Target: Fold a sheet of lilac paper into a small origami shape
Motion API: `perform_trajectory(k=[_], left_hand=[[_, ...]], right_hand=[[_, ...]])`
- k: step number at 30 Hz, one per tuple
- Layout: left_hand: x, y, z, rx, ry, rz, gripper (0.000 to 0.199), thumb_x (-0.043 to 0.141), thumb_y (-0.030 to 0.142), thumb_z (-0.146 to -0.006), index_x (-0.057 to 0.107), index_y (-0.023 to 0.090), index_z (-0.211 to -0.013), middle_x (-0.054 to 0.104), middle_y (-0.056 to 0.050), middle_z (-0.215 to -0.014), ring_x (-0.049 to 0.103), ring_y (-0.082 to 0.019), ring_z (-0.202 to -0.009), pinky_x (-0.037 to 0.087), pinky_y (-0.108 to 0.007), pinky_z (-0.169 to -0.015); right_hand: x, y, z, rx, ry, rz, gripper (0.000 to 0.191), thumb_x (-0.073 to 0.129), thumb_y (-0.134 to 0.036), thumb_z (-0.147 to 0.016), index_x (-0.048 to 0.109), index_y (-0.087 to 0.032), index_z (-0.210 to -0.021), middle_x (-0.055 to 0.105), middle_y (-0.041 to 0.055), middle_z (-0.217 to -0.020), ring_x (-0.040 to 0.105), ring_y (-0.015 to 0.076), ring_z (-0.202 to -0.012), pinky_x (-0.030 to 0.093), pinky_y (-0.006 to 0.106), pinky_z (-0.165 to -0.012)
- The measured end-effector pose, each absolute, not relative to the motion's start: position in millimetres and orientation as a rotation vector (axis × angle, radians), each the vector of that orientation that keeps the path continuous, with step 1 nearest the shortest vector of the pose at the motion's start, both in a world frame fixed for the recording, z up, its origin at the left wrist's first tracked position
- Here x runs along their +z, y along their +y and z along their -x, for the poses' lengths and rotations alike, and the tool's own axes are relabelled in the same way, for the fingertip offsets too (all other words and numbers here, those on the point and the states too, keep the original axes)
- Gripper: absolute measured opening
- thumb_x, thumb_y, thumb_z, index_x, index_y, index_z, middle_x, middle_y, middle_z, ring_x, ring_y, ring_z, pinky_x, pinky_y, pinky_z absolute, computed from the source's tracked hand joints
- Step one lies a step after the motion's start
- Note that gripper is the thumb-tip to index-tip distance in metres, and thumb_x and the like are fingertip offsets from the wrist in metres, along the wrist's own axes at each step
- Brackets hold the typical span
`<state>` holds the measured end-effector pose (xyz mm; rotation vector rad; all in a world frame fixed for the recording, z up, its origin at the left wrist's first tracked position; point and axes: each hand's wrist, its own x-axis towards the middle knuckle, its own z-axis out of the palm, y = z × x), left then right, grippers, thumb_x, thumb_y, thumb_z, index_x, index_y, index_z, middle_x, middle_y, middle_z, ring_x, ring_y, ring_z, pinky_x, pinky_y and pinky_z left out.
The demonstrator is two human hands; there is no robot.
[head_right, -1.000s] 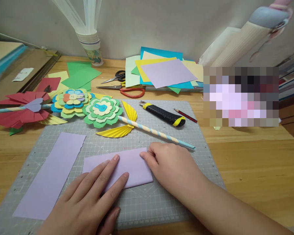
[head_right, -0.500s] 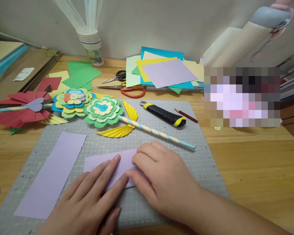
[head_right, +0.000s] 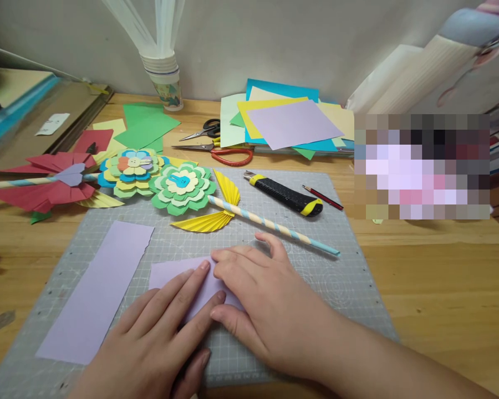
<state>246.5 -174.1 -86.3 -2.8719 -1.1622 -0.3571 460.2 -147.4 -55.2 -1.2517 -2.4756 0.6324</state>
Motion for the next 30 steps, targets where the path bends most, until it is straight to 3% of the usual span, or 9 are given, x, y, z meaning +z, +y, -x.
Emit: perform_trajectory(k=[8,11,14,18,22,26,28,30], left_hand=[[-82.8,-169.8,-244.8,-0.346,-1.086,2.838,0.047,0.046,0.043,-0.088,0.053,0.023,-0.13,0.053,-0.008,-0.141,0.054,-0.021,-0.123,0.034,-0.035,-0.095],[-80.8,-169.7,-246.4,-0.378,-1.114,2.835,0.052,0.046,0.039,-0.088,0.051,0.013,-0.132,0.052,-0.01,-0.142,0.052,-0.02,-0.125,0.035,-0.033,-0.096],[-79.3,-171.9,-247.6,-0.433,-1.168,2.839,0.057,0.047,0.036,-0.085,0.047,0.006,-0.134,0.05,-0.011,-0.143,0.052,-0.02,-0.124,0.036,-0.032,-0.097],[-77.9,-175.2,-248.3,-0.429,-1.201,2.834,0.063,0.05,0.031,-0.081,0.042,0.002,-0.136,0.052,-0.012,-0.142,0.054,-0.021,-0.121,0.038,-0.032,-0.097],[-77.3,-177.6,-249.3,-0.401,-1.256,2.861,0.068,0.052,0.029,-0.079,0.038,0.002,-0.14,0.05,-0.012,-0.144,0.052,-0.023,-0.123,0.04,-0.034,-0.098],[-77.0,-179.3,-250.0,-0.406,-1.333,2.875,0.07,0.053,0.03,-0.081,0.033,0.004,-0.143,0.052,-0.011,-0.143,0.051,-0.023,-0.124,0.041,-0.037,-0.098],[-75.5,-180.0,-250.2,-0.413,-1.35,2.897,0.067,0.053,0.031,-0.083,0.036,0.006,-0.142,0.051,-0.012,-0.143,0.051,-0.025,-0.125,0.042,-0.039,-0.099],[-72.9,-180.9,-251.3,-0.386,-1.361,2.934,0.057,0.053,0.03,-0.084,0.044,0.014,-0.138,0.048,-0.011,-0.146,0.05,-0.026,-0.126,0.043,-0.041,-0.098]], right_hand=[[-55.5,-150.2,-460.8,0.595,-2.446,1.212,0.021,0.051,-0.025,-0.093,0.053,-0.021,-0.114,0.063,0.0038,-0.127,0.054,0.0201,-0.118,0.016,0.043,-0.106],[-50.5,-158.5,-459.2,0.496,-2.397,1.107,0.009,0.05,-0.02,-0.092,0.058,-0.02,-0.095,0.07,0.0031,-0.111,0.06,0.02,-0.1,0.028,0.042,-0.094],[-48.8,-172.2,-453.9,0.408,-2.39,1.052,0.016,0.048,-0.017,-0.09,0.059,-0.019,-0.079,0.074,0.0025,-0.095,0.061,0.0181,-0.079,0.035,0.04,-0.079],[-59.2,-190.0,-444.7,0.285,-2.521,1.061,0.018,0.049,-0.021,-0.091,0.064,-0.019,-0.081,0.072,0.0056,-0.113,0.061,0.0202,-0.085,0.036,0.039,-0.077],[-69.6,-206.2,-440.9,0.176,-2.519,1.065,0.021,0.05,-0.024,-0.092,0.062,-0.019,-0.076,0.071,0.005,-0.118,0.059,0.0193,-0.083,0.035,0.037,-0.074],[-65.4,-223.1,-449.2,0.234,-2.399,1.292,0.019,0.048,-0.018,-0.092,0.066,-0.019,-0.088,0.07,0.0014,-0.119,0.057,0.0192,-0.085,0.033,0.036,-0.074],[-60.6,-230.4,-457.2,0.246,-2.339,1.421,0.022,0.046,-0.017,-0.093,0.067,-0.019,-0.101,0.073,0.0011,-0.109,0.056,0.0192,-0.086,0.031,0.036,-0.075],[-57.0,-235.6,-464.7,0.244,-2.295,1.533,0.027,0.046,-0.016,-0.093,0.065,-0.018,-0.112,0.073,0.0009,-0.092,0.056,0.0189,-0.083,0.03,0.035,-0.074]])
